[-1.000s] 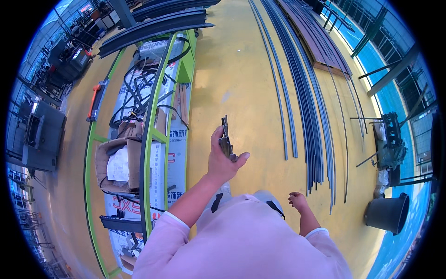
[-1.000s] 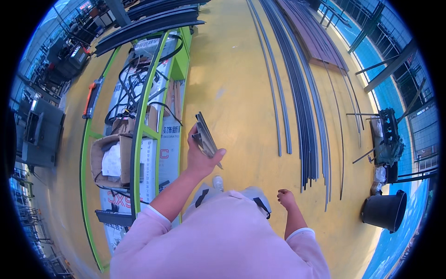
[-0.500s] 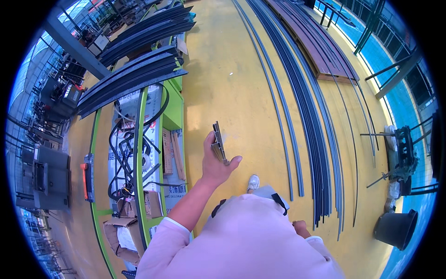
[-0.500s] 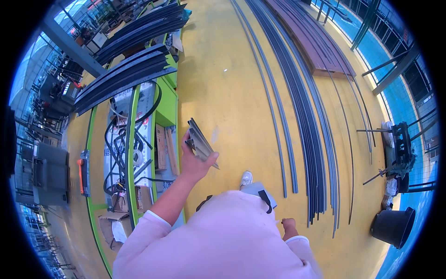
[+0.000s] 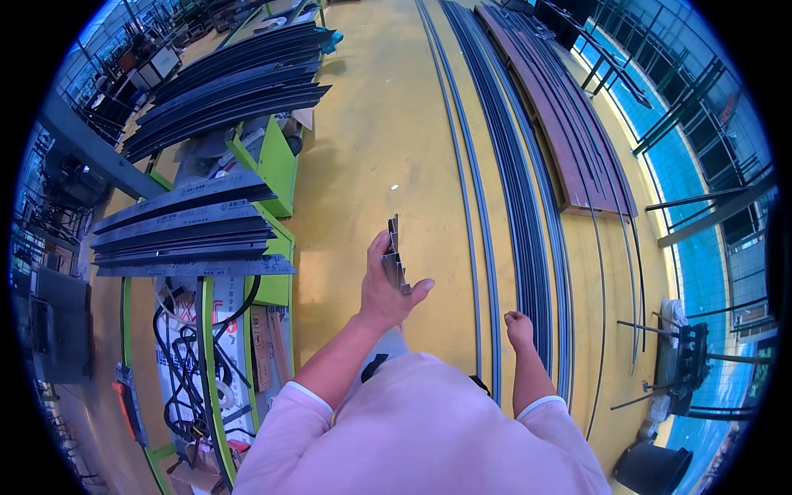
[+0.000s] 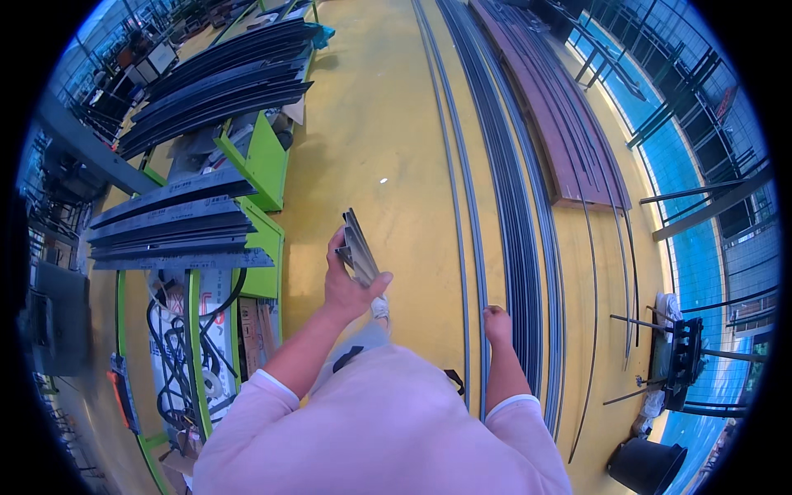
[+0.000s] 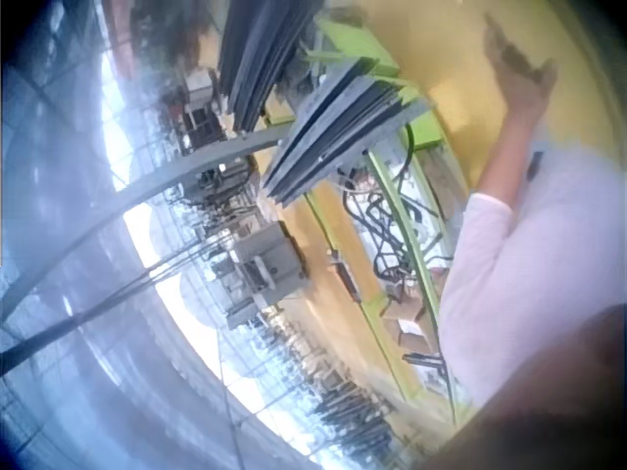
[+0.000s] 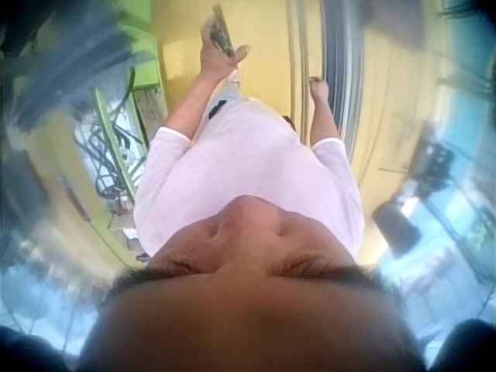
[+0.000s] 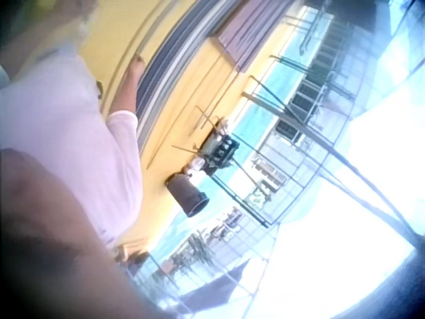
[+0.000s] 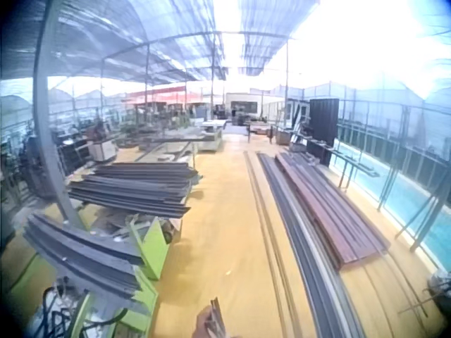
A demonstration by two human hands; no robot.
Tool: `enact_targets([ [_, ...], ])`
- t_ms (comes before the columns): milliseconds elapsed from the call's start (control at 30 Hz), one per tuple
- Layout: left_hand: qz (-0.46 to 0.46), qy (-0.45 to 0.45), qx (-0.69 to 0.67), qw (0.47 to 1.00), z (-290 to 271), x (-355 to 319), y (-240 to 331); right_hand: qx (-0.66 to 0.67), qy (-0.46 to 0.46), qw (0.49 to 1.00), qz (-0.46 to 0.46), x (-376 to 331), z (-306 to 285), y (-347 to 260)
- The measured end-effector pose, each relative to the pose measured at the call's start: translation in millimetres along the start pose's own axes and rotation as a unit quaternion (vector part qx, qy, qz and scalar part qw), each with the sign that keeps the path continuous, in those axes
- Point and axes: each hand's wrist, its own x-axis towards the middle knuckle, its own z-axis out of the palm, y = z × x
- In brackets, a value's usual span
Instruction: The person picks up a bundle of metal profiles, sorts through scrap metal in bins, and then places a long metal profile onto a miter saw to cut it.
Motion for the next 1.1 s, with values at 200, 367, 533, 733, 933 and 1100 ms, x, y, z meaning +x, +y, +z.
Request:
enact_targets([
  [200,0.021,-0.038,-0.001,0.999,38,200,-50,-0.052,-0.157,0.964,0.207,38,24,38],
  [367,0.037,-0.027,0.006,0.999,78,357,-109,-0.317,-0.337,0.886,-0.018,99,55,130],
  [533,-0.034,-0.041,0.021,0.998,149,510,-157,-0.181,-0.386,0.890,0.160,253,60,35],
  [733,-0.111,0.005,0.028,0.993,196,706,-172,0.115,-0.135,0.960,0.216,607,-17,-170],
  [933,-0.087,0.086,0.078,0.989,226,878,-245,0.097,-0.081,0.992,0.005,880,-79,-489],
  [1100,-0.129,0.063,0.015,0.990,255,1043,-311,0.254,-0.068,0.965,-0.019,1036,-21,-550],
])
